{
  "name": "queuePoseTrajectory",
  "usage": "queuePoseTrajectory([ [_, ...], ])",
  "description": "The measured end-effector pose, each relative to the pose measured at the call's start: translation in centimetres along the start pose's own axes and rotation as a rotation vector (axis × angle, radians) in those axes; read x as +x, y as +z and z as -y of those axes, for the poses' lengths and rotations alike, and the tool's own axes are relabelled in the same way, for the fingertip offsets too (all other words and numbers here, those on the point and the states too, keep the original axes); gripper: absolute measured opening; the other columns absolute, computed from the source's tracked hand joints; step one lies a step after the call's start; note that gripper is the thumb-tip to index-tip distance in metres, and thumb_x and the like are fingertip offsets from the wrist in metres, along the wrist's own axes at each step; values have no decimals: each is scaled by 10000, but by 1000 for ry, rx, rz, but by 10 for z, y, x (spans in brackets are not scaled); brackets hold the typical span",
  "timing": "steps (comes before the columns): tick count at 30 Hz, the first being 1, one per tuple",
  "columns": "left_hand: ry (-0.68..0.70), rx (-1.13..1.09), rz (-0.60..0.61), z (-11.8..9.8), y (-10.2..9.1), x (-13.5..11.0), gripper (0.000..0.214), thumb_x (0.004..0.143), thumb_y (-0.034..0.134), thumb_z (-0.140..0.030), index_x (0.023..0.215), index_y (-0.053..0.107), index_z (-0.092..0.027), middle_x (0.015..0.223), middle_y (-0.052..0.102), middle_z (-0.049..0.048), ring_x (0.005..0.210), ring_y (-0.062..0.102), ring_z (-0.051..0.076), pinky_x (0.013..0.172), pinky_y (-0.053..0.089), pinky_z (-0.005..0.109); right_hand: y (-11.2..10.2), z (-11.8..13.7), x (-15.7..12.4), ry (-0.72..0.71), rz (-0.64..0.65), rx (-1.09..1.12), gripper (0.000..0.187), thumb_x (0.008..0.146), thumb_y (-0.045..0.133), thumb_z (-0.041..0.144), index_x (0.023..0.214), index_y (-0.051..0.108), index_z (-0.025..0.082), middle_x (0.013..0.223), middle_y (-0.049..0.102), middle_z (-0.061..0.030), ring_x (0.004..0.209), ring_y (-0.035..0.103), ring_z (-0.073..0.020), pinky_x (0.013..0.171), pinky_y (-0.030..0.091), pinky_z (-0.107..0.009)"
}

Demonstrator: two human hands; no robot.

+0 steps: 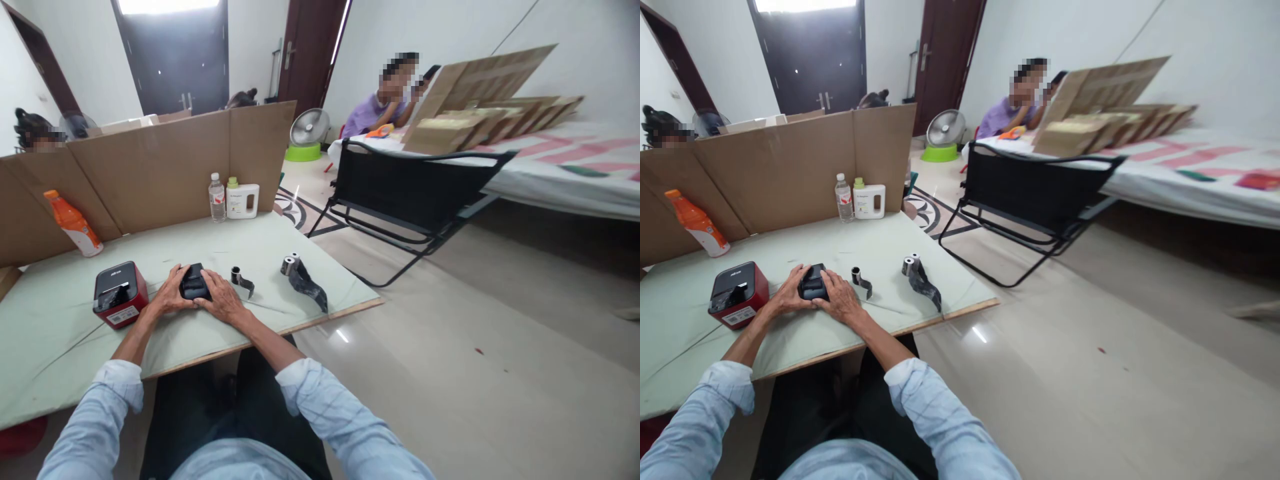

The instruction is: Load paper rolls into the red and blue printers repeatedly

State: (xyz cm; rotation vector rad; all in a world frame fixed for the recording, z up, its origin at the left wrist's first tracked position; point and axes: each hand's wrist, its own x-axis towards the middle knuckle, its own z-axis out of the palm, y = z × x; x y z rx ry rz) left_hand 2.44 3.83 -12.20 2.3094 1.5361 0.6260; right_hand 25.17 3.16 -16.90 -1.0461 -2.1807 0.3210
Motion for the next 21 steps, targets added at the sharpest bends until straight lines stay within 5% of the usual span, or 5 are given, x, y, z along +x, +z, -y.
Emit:
queuePoseTrajectory([
  [5, 26, -16, -16, 1, -3, 7, 1207, 531, 944, -501, 1590, 438, -222, 1557, 406, 167, 1403, 552, 404, 1183, 495, 527, -7, 5, 2, -4, -74, 11, 689, 947, 732, 430, 1521, 484, 140, 1515, 538, -229, 1383, 532, -345, 1156, 476, -509],
  [10, 43, -11, -71, 4, -9, 14, 1093, 546, 948, -468, 1520, 509, -240, 1432, 504, 125, 1375, 555, 372, 1184, 487, 528, -13, 9, 3, -1, -124, 5, 318, 976, 709, 410, 1165, 638, 164, 1175, 673, -152, 1124, 630, -298, 992, 527, -424],
  [14, -14, -6, -152, 9, -14, 26, 1047, 557, 954, -504, 1480, 535, -242, 1392, 537, 123, 1351, 557, 373, 1153, 504, 551, -17, 12, 4, 14, -97, 6, 235, 997, 707, 400, 994, 659, 169, 1024, 703, -109, 999, 654, -243, 882, 487, -330],
  [21, 14, 22, -227, -16, -5, 105, 1124, 498, 987, -470, 1491, 525, -214, 1397, 494, 130, 1337, 535, 367, 1170, 483, 541, -29, 22, 6, 61, 153, -33, 228, 1008, 701, 377, 929, 740, 167, 958, 769, -83, 913, 692, -215, 740, 425, -295],
])
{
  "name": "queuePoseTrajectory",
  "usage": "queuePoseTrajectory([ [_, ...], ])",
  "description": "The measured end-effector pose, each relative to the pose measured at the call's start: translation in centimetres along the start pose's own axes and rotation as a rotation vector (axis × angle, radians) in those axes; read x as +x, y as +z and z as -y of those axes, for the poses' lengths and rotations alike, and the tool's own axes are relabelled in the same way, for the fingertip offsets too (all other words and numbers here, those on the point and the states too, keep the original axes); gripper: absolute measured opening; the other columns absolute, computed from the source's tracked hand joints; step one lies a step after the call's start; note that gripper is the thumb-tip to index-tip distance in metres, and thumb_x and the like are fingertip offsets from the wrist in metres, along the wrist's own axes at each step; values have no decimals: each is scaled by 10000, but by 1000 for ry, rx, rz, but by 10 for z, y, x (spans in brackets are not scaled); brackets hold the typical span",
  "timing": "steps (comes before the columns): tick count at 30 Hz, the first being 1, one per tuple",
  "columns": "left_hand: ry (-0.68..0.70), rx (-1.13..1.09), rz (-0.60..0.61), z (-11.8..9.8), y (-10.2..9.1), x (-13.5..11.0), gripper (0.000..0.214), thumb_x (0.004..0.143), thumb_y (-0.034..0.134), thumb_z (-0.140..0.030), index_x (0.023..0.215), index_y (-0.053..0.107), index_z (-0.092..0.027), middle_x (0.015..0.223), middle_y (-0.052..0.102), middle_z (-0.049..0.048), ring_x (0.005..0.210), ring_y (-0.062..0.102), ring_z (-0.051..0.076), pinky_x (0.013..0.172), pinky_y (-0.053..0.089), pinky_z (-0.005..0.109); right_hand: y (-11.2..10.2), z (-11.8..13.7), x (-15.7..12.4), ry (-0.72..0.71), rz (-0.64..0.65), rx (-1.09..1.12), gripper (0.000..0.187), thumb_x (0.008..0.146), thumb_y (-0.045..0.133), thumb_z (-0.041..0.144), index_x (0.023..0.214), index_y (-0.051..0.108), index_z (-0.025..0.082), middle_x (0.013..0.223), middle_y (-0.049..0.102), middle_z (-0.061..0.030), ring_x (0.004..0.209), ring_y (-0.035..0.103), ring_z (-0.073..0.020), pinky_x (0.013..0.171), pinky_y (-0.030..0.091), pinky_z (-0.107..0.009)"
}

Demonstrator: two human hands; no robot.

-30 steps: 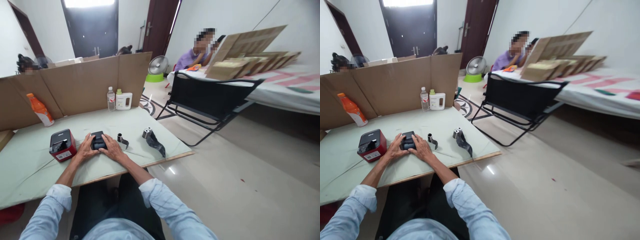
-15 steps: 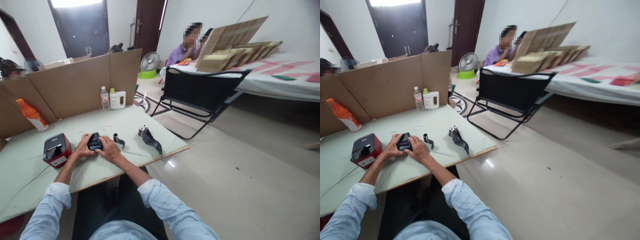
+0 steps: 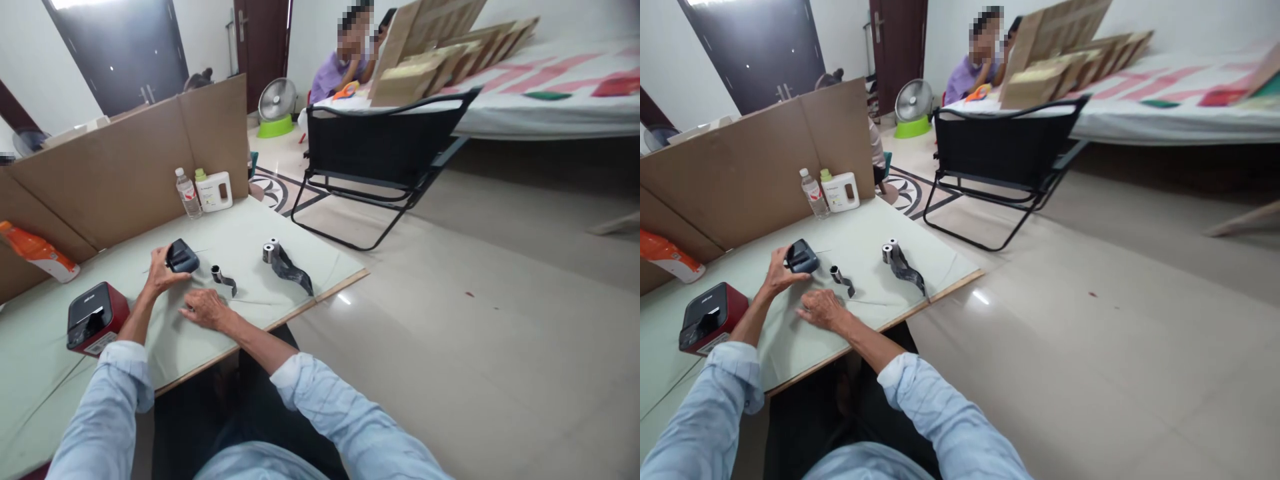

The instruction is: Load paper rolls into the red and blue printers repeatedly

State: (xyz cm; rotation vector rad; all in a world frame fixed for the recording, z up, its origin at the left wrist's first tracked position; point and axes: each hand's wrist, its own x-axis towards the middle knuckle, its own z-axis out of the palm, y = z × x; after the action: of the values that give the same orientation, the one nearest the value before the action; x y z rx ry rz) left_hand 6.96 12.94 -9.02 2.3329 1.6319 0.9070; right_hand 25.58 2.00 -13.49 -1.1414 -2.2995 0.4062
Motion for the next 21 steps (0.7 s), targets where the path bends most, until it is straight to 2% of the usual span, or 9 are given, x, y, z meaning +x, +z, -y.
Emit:
queuePoseTrajectory([
  [5, 37, -49, 98, -36, 45, 59, 1120, 498, 1002, -415, 1494, 529, -215, 1409, 489, 125, 1347, 537, 367, 1215, 434, 532, -8, 2, 0, 30, 75, -14, 232, 1016, 675, 379, 979, 768, 170, 1036, 793, -106, 955, 717, -237, 756, 448, -311],
  [8, 50, -65, 179, -49, 67, 76, 1110, 496, 1005, -405, 1483, 544, -197, 1389, 503, 122, 1330, 554, 364, 1233, 419, 530, -12, 2, 0, 22, 104, -20, 246, 1032, 643, 390, 1017, 763, 176, 1089, 795, -112, 963, 727, -239, 761, 457, -315],
  [11, 71, -78, 239, -54, 81, 83, 1111, 489, 1005, -407, 1478, 552, -181, 1386, 509, 128, 1320, 561, 361, 1237, 419, 532, -14, 1, 0, 14, 106, -8, 288, 1049, 614, 432, 1041, 754, 181, 1101, 795, -116, 960, 738, -246, 749, 460, -322],
  [14, 85, -86, 274, -55, 82, 82, 1170, 493, 1001, -455, 1516, 513, -163, 1430, 503, 152, 1376, 530, 381, 1247, 403, 537, -14, 0, 0, 10, 96, 4, 283, 1050, 612, 430, 1050, 751, 184, 1108, 797, -115, 963, 746, -248, 750, 464, -322],
  [16, 54, -87, 262, -55, 74, 77, 1151, 560, 968, -508, 1541, 483, -150, 1487, 488, 182, 1403, 520, 396, 1220, 429, 538, -13, -1, 0, 8, 89, -2, 266, 1047, 613, 410, 1058, 752, 184, 1116, 798, -114, 976, 748, -252, 753, 470, -322],
  [19, -37, -69, 176, -56, 54, 61, 876, 752, 837, -532, 1484, 540, -154, 1494, 531, 199, 1283, 624, 359, 1099, 528, 520, -11, 0, 1, 12, 77, -10, 248, 1038, 621, 391, 1061, 756, 185, 1135, 798, -115, 986, 748, -258, 765, 485, -328],
  [21, -62, -80, 186, -59, 44, 45, 646, 801, 776, -451, 1364, 635, -168, 1365, 651, 160, 1122, 696, 304, 992, 583, 476, -12, 1, 2, 13, 72, -5, 244, 1035, 625, 392, 1070, 757, 190, 1143, 797, -112, 986, 747, -256, 779, 495, -330],
])
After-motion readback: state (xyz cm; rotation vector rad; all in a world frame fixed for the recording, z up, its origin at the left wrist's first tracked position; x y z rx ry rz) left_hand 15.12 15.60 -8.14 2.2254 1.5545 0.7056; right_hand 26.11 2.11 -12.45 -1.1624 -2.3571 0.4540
